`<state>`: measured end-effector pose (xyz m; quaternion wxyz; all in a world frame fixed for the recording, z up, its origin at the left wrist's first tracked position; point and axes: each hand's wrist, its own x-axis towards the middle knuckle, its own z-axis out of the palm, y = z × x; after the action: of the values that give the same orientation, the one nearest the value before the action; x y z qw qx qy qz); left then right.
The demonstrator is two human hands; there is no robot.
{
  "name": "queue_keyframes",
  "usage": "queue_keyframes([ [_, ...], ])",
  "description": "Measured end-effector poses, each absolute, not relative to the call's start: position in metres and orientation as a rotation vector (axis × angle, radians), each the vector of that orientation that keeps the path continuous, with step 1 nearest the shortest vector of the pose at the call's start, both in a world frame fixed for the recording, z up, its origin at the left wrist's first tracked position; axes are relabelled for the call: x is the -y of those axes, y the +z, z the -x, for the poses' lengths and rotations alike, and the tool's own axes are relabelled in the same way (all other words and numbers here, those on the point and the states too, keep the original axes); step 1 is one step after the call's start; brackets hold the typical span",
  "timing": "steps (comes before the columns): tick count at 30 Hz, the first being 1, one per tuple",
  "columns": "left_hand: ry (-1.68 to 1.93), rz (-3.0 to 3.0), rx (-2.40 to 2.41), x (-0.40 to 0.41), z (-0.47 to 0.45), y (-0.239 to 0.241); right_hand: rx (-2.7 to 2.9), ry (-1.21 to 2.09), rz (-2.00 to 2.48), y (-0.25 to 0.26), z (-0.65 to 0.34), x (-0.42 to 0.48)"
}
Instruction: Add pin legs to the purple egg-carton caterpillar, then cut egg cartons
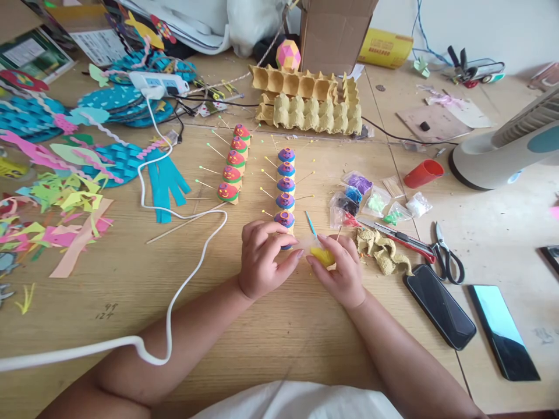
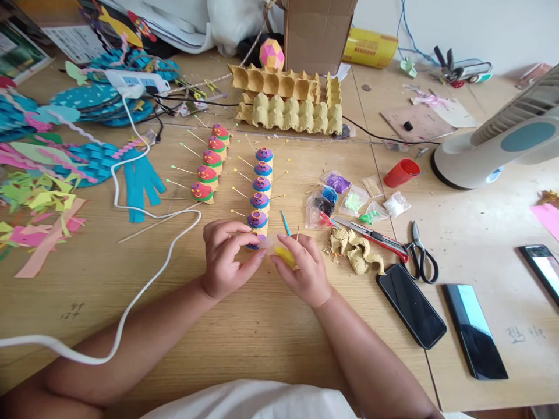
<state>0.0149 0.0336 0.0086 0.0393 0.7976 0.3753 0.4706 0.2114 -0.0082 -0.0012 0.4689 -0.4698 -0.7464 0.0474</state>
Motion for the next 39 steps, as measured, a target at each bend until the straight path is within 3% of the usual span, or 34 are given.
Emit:
queue_keyframes([
  [19,1.412,-2.499,-1.000,-0.032,-0.015,0.005,1.811,0.206,1.169,0.000,-0.212,0.005],
  [39,1.462,-2.577,-1.076,-0.033,-0.017,0.005,1.864,0.075,1.136,-0.007,-0.213,-0.002],
])
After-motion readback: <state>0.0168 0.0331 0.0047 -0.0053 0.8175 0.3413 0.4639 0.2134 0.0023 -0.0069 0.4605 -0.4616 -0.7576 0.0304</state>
